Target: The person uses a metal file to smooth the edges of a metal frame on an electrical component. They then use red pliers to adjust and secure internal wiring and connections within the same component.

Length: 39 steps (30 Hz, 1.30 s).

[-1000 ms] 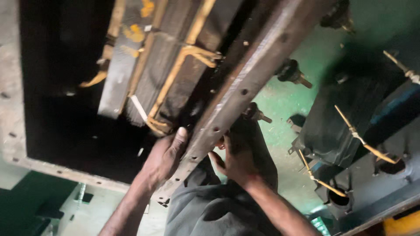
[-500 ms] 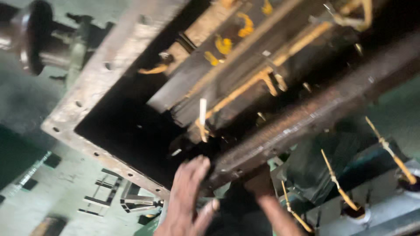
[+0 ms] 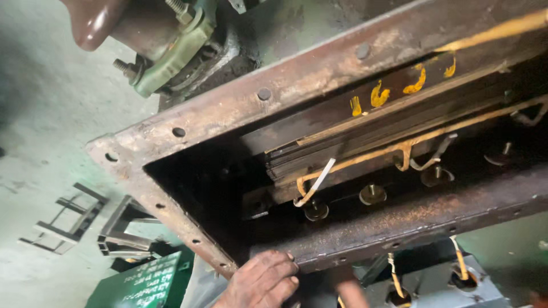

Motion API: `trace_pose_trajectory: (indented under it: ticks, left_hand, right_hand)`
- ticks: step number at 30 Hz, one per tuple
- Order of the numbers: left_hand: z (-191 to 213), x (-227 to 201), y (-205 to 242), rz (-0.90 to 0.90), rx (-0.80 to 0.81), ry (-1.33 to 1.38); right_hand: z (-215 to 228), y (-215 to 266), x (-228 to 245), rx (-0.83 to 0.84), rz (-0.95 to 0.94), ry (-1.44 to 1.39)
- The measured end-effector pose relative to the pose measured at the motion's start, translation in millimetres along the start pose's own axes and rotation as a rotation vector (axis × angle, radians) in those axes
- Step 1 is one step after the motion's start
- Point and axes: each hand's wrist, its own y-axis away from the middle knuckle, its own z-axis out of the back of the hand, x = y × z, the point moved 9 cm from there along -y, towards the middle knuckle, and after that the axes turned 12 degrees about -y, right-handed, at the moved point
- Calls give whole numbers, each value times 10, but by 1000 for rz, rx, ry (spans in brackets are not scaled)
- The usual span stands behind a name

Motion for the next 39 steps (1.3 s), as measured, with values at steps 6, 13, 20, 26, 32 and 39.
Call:
trace_pose_trajectory:
  ticks: [6,13,20,26,32,39]
  left_hand:
    - [-101,15,18,-5,-2,-66]
    - [-101,56,14,-34,33,-24]
    - [-87,98,-397,232,180,-47]
    - [-779,437,-365,689,986,185]
    - [-978,434,-670,730,1073,324]
    - [-1220,385,-800,667,1094,469]
  right_hand:
    - [-857,-725,477,325,92,19]
    - [-1015,-1261,347,675,-36,-30]
    - [-734,-1030,641,287,174,136]
    - [-998,-1325,276,821,-42,-60]
    - [-732,-1004,237,714,-33,-199]
    - [-237,-209,308,133,97,-155]
